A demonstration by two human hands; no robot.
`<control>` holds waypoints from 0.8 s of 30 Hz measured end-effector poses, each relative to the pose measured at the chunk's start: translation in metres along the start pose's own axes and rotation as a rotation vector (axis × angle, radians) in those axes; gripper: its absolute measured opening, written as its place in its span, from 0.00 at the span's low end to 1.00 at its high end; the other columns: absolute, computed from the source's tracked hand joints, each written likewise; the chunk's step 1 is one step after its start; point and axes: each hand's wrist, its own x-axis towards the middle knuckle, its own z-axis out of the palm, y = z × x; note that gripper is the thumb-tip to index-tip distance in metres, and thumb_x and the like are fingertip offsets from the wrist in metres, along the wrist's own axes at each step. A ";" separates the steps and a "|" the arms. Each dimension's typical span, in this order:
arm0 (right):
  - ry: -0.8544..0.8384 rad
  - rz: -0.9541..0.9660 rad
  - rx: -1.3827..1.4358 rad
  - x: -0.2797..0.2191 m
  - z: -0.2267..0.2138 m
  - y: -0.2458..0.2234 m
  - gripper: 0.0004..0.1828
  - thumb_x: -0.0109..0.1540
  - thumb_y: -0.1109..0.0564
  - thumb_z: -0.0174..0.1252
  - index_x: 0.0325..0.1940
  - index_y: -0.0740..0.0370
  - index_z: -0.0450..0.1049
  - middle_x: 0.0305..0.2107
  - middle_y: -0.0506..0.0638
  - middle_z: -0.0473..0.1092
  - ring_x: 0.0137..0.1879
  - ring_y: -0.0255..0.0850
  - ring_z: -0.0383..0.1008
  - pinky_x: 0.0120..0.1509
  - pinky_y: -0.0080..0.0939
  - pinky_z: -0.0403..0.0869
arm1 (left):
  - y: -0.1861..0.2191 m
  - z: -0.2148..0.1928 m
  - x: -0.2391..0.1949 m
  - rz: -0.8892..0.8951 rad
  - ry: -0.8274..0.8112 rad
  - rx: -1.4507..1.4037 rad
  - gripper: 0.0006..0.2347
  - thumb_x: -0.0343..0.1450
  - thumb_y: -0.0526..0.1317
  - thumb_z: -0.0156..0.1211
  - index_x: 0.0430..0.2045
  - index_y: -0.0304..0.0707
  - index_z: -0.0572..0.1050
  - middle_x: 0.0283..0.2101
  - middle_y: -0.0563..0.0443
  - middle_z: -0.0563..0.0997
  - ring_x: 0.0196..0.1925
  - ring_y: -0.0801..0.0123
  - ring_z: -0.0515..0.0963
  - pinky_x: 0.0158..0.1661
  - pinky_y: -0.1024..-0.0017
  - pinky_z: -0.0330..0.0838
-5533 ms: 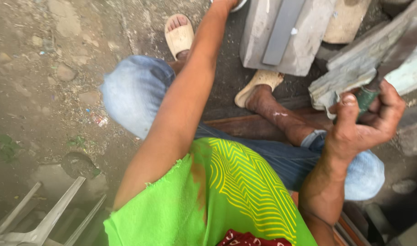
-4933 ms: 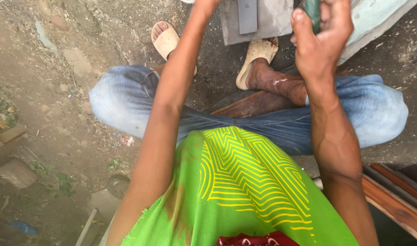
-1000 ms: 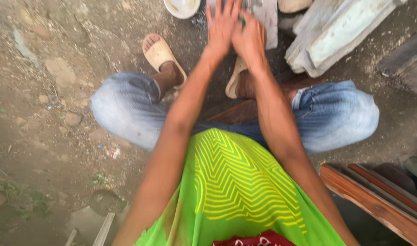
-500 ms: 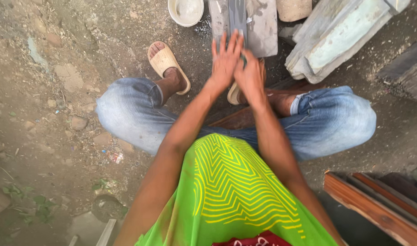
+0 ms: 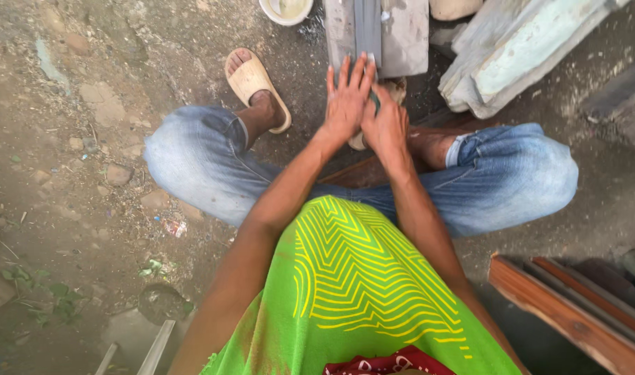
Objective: The person sits on the ground and sharpens a small metal tool on a rectangular sharpening stone. They repeatedly rub the tool against the stone, occasionally dipping it into a small container of liquid to wet the surface.
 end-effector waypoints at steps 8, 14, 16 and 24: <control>0.167 -0.269 -0.023 0.123 0.003 -0.025 0.21 0.60 0.54 0.55 0.56 0.60 0.78 0.44 0.69 0.75 0.51 0.69 0.75 0.56 0.61 0.73 | -0.046 0.007 0.126 -0.079 0.157 0.113 0.31 0.69 0.46 0.58 0.70 0.46 0.57 0.75 0.48 0.55 0.76 0.43 0.54 0.69 0.31 0.40; 0.162 -0.174 -0.048 0.116 0.004 -0.016 0.22 0.62 0.53 0.53 0.58 0.59 0.77 0.44 0.70 0.75 0.52 0.69 0.75 0.58 0.61 0.73 | -0.043 0.008 0.111 -0.028 0.078 0.085 0.30 0.71 0.45 0.56 0.71 0.43 0.58 0.76 0.44 0.56 0.77 0.40 0.54 0.70 0.35 0.43; 0.151 -0.230 -0.021 0.073 0.005 0.001 0.20 0.64 0.52 0.53 0.57 0.61 0.77 0.46 0.71 0.75 0.54 0.69 0.75 0.57 0.61 0.73 | -0.028 0.013 0.067 0.010 0.065 0.181 0.32 0.70 0.41 0.56 0.73 0.41 0.58 0.77 0.42 0.57 0.77 0.41 0.55 0.71 0.37 0.45; 0.140 -0.179 -0.024 0.041 0.008 0.004 0.22 0.61 0.54 0.52 0.57 0.62 0.77 0.45 0.72 0.74 0.51 0.69 0.75 0.56 0.62 0.73 | -0.004 -0.007 0.035 -0.030 0.043 -0.029 0.32 0.66 0.42 0.60 0.68 0.40 0.59 0.73 0.42 0.58 0.74 0.36 0.54 0.67 0.31 0.45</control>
